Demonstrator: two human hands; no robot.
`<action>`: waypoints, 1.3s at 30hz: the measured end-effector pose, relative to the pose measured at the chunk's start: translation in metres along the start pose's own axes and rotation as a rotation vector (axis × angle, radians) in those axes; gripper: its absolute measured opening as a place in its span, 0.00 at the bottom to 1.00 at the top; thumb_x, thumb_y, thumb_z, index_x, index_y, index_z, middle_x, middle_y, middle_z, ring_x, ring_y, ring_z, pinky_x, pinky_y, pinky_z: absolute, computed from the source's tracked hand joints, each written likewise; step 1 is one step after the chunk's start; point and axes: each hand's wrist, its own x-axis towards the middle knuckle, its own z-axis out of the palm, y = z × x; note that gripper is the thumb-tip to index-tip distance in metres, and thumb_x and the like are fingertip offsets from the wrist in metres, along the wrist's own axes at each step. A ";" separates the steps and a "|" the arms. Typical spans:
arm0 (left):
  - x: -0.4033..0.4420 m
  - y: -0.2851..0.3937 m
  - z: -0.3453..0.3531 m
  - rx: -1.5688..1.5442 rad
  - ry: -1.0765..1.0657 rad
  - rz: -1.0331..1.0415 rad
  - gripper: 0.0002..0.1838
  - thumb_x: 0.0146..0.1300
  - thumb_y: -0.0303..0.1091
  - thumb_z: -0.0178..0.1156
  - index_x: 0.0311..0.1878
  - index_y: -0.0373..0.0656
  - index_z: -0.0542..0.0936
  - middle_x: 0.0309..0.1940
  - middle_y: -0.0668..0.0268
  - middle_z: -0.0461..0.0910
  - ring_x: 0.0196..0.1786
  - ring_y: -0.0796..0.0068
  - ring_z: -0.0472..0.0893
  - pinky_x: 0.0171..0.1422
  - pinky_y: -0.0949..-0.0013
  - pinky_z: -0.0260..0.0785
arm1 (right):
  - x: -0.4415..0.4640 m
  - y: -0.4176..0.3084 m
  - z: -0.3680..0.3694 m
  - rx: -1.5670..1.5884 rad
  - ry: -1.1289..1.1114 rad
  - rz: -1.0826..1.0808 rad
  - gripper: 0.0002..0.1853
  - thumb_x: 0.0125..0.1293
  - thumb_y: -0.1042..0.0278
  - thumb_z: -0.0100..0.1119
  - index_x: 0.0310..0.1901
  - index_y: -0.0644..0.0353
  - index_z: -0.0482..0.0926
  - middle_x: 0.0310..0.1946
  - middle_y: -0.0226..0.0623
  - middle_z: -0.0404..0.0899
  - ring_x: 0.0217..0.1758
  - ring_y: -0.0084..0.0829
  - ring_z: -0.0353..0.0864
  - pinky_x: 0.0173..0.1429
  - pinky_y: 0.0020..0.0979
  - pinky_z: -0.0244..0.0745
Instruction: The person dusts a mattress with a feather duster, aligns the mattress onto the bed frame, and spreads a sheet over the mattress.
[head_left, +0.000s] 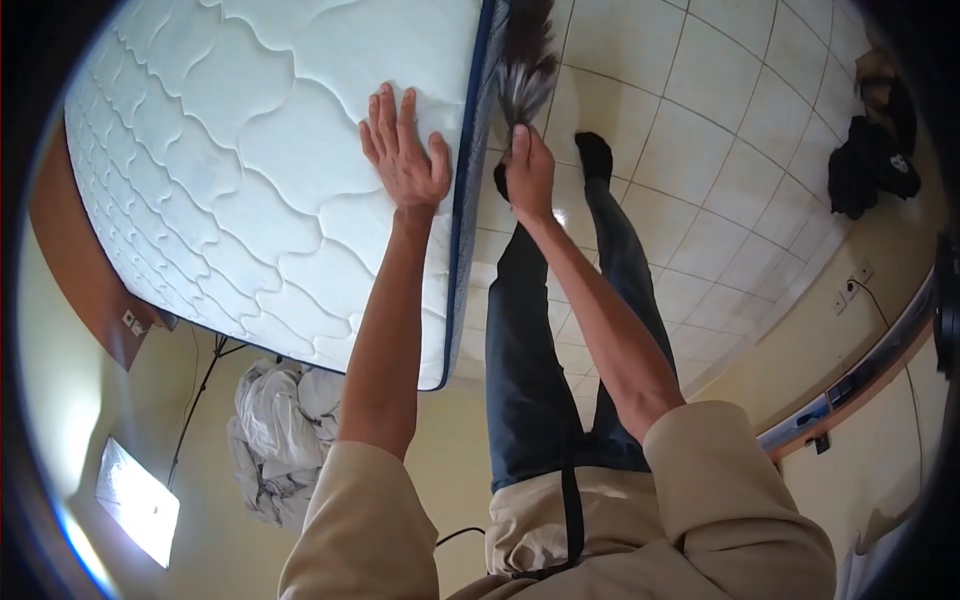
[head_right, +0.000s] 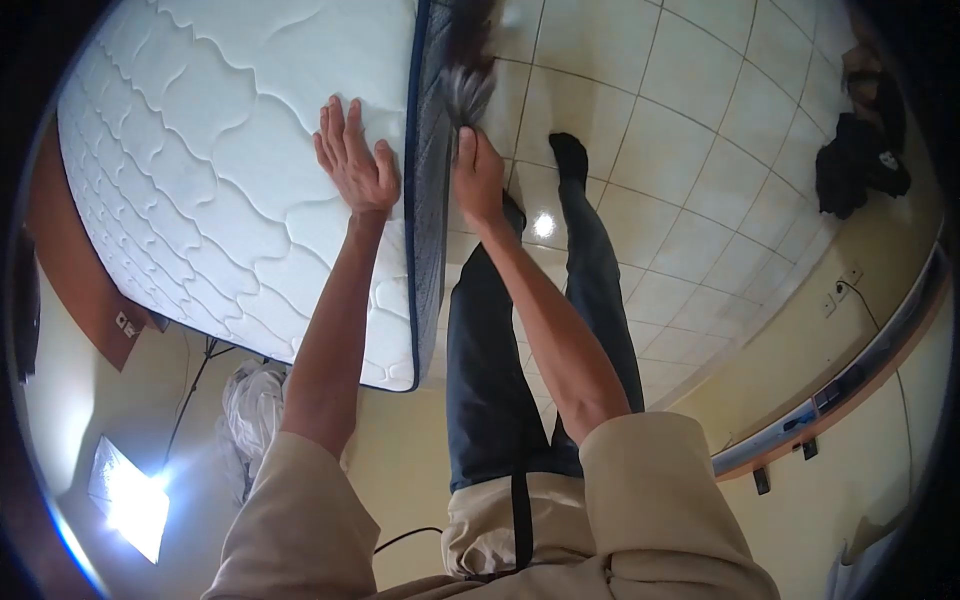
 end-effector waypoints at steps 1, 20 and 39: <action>0.000 0.000 0.000 0.015 -0.010 -0.002 0.32 0.70 0.47 0.42 0.74 0.42 0.67 0.77 0.51 0.60 0.80 0.48 0.56 0.81 0.42 0.39 | 0.004 0.007 0.001 -0.076 -0.029 -0.023 0.24 0.82 0.52 0.41 0.30 0.61 0.72 0.18 0.28 0.67 0.21 0.21 0.67 0.29 0.32 0.65; -0.005 -0.016 0.006 -0.075 0.125 0.118 0.30 0.72 0.51 0.49 0.74 0.51 0.68 0.76 0.59 0.63 0.79 0.55 0.59 0.81 0.44 0.42 | -0.148 0.030 0.014 -0.139 -0.196 0.022 0.19 0.81 0.57 0.45 0.41 0.67 0.75 0.26 0.56 0.78 0.30 0.58 0.80 0.35 0.45 0.72; -0.060 0.006 -0.020 -0.083 -0.061 0.056 0.32 0.73 0.39 0.47 0.77 0.40 0.60 0.79 0.53 0.56 0.82 0.51 0.51 0.84 0.44 0.35 | -0.179 0.098 0.018 0.007 -0.191 0.216 0.24 0.81 0.51 0.42 0.33 0.61 0.75 0.16 0.29 0.69 0.20 0.23 0.71 0.28 0.28 0.65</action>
